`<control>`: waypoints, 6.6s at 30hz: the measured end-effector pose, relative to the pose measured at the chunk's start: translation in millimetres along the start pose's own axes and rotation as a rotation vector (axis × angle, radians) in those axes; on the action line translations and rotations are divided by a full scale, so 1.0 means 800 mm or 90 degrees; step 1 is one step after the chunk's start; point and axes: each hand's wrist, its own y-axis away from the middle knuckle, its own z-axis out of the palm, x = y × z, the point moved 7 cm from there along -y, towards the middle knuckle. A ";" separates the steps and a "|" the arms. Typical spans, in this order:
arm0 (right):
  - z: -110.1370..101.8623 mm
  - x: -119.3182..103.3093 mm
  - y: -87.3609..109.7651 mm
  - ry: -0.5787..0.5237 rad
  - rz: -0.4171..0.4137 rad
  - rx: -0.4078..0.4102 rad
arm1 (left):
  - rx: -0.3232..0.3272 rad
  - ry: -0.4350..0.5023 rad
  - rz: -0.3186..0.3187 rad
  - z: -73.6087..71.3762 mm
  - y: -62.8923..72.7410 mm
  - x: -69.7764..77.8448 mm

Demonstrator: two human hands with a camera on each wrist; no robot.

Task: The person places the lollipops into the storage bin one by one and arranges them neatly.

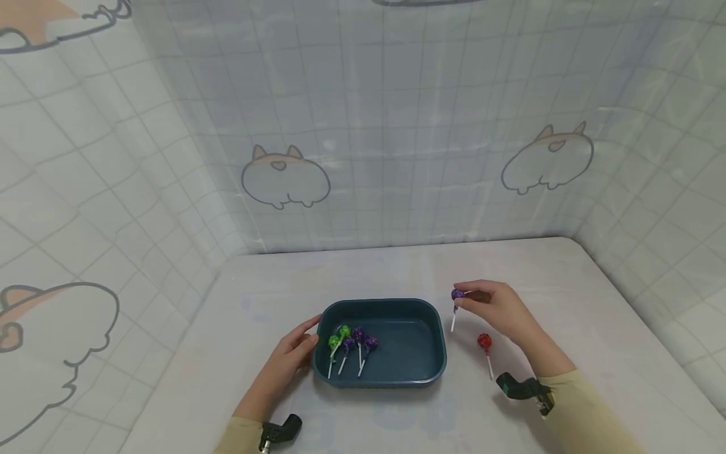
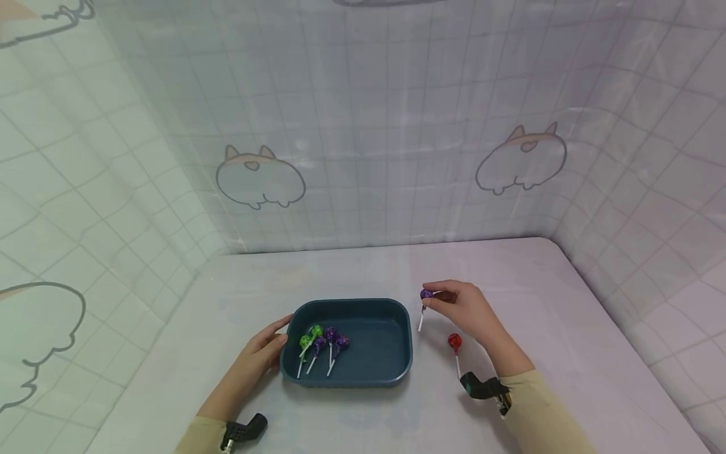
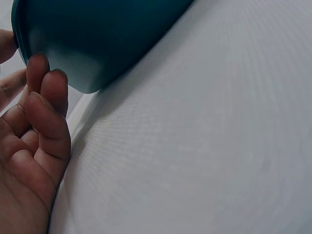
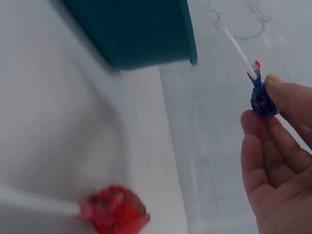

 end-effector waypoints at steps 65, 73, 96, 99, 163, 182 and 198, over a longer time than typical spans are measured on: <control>0.198 -0.076 -0.048 0.212 -0.225 -0.296 | -0.003 0.010 0.014 0.001 0.000 -0.002; 0.206 -0.077 -0.049 0.225 -0.233 -0.303 | -0.003 0.012 0.006 0.001 -0.002 -0.004; 0.213 -0.084 -0.044 0.287 -0.287 -0.282 | -0.002 0.023 0.004 0.001 -0.004 -0.005; 0.214 -0.083 -0.044 0.289 -0.290 -0.279 | 0.004 0.018 0.000 0.000 -0.004 -0.006; 0.027 -0.014 -0.006 0.040 -0.097 -0.098 | -0.005 0.011 0.007 0.002 -0.003 -0.007; -0.050 0.043 0.005 0.073 0.001 -0.069 | 0.003 0.017 -0.001 0.000 -0.003 -0.004; -0.070 0.073 0.014 0.124 0.034 -0.155 | -0.001 0.016 -0.007 -0.001 -0.005 -0.004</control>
